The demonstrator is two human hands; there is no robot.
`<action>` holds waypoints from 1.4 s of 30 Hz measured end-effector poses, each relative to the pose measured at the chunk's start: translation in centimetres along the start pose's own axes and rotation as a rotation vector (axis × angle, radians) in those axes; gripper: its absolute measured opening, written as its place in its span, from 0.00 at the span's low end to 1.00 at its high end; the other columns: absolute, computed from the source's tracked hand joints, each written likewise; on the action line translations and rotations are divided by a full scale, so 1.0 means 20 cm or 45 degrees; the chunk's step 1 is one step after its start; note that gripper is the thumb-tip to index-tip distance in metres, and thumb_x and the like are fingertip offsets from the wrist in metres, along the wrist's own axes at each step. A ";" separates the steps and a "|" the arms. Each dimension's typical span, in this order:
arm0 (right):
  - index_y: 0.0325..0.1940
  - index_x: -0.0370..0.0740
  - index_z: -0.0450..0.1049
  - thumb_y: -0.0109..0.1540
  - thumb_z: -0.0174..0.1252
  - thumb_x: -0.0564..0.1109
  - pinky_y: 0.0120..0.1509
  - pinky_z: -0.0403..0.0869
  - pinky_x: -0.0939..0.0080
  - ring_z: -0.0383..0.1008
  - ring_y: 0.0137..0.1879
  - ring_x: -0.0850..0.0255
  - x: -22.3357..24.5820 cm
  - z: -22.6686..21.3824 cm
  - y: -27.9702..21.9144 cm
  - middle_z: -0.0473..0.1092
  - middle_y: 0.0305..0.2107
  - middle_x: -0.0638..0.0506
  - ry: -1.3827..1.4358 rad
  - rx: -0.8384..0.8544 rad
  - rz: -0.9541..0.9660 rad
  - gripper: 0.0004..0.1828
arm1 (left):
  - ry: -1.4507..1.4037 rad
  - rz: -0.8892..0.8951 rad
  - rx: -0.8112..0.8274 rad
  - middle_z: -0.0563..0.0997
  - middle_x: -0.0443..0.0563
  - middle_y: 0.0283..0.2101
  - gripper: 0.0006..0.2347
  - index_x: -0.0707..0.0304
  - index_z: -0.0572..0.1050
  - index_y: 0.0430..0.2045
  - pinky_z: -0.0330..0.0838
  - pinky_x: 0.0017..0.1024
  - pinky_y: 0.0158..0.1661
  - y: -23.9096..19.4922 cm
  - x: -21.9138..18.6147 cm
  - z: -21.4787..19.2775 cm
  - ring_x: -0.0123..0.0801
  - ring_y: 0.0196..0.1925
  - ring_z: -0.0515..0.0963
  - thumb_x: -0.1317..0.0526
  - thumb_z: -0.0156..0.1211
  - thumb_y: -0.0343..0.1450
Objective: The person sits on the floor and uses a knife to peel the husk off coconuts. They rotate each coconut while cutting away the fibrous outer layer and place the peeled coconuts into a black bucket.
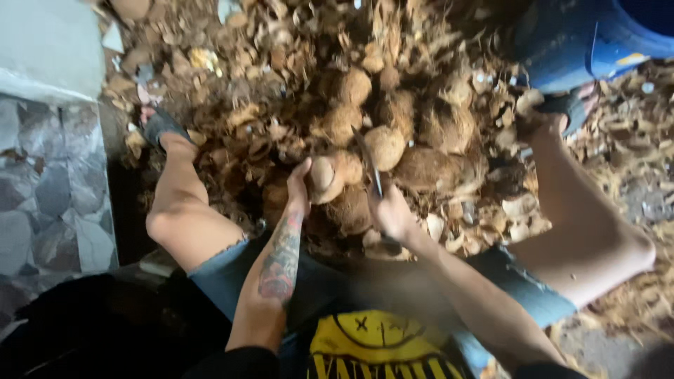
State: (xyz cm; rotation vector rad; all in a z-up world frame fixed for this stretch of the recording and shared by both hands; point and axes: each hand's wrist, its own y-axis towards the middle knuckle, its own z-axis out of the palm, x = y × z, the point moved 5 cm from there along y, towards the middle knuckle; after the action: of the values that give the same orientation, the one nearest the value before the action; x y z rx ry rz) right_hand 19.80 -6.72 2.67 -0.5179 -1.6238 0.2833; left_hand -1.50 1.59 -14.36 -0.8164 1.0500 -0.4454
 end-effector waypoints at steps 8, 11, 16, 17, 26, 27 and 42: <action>0.42 0.40 0.75 0.57 0.53 0.50 0.38 0.79 0.48 0.78 0.33 0.48 -0.16 0.07 -0.01 0.73 0.26 0.42 -0.853 0.390 -0.422 0.15 | 0.118 -0.032 0.021 0.61 0.65 0.76 0.29 0.56 0.64 0.73 0.56 0.56 0.73 -0.10 -0.08 0.06 0.59 0.78 0.60 0.46 0.61 0.78; 0.40 0.35 0.76 0.64 0.49 0.50 0.47 0.80 0.40 0.81 0.40 0.43 -0.22 0.07 0.09 0.76 0.30 0.38 -1.048 0.513 0.176 0.16 | 0.038 -0.011 -0.050 0.71 0.59 0.65 0.26 0.56 0.70 0.62 0.65 0.47 0.65 0.03 0.02 0.05 0.47 0.66 0.70 0.45 0.67 0.74; 0.19 0.36 0.73 0.63 0.43 0.42 0.31 0.77 0.43 0.75 0.20 0.49 -0.52 0.00 0.26 0.71 0.10 0.48 -0.879 0.486 0.369 0.21 | -0.222 -0.032 0.000 0.80 0.71 0.57 0.27 0.63 0.78 0.53 0.71 0.58 0.60 0.01 0.03 0.04 0.61 0.60 0.80 0.46 0.78 0.66; 0.20 0.32 0.71 0.57 0.47 0.41 0.22 0.70 0.43 0.69 0.15 0.48 -0.64 -0.01 0.30 0.64 0.09 0.46 -0.393 0.337 0.533 0.14 | -0.264 -0.011 0.026 0.80 0.65 0.53 0.23 0.60 0.76 0.48 0.71 0.57 0.57 -0.05 -0.03 0.08 0.57 0.57 0.80 0.48 0.77 0.66; 0.28 0.31 0.76 0.59 0.54 0.51 0.42 0.71 0.40 0.76 0.34 0.38 -0.03 -0.13 0.05 0.71 0.20 0.32 -0.541 0.186 0.002 0.18 | 0.030 0.132 0.190 0.71 0.66 0.64 0.27 0.51 0.69 0.63 0.66 0.59 0.66 -0.07 -0.08 0.09 0.61 0.68 0.71 0.47 0.71 0.71; 0.26 0.36 0.73 0.60 0.53 0.46 0.38 0.71 0.48 0.71 0.26 0.44 0.08 -0.13 -0.02 0.67 0.16 0.37 -0.478 0.177 -0.228 0.12 | 0.121 0.252 0.199 0.77 0.63 0.57 0.19 0.52 0.77 0.55 0.70 0.56 0.64 -0.11 -0.11 0.08 0.56 0.65 0.75 0.48 0.69 0.73; 0.28 0.30 0.72 0.61 0.51 0.49 0.37 0.68 0.34 0.72 0.35 0.36 -0.55 -0.10 0.22 0.68 0.22 0.32 -0.986 0.184 -0.668 0.18 | 0.187 0.296 0.015 0.73 0.62 0.62 0.28 0.64 0.76 0.59 0.62 0.48 0.66 -0.23 -0.08 0.20 0.45 0.67 0.69 0.50 0.75 0.67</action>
State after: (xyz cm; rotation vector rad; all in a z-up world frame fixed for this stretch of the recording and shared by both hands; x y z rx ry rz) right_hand 23.15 -8.54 -8.83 0.1794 -2.3913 0.2103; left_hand 1.60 1.21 -8.79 -0.6487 1.2612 -0.3169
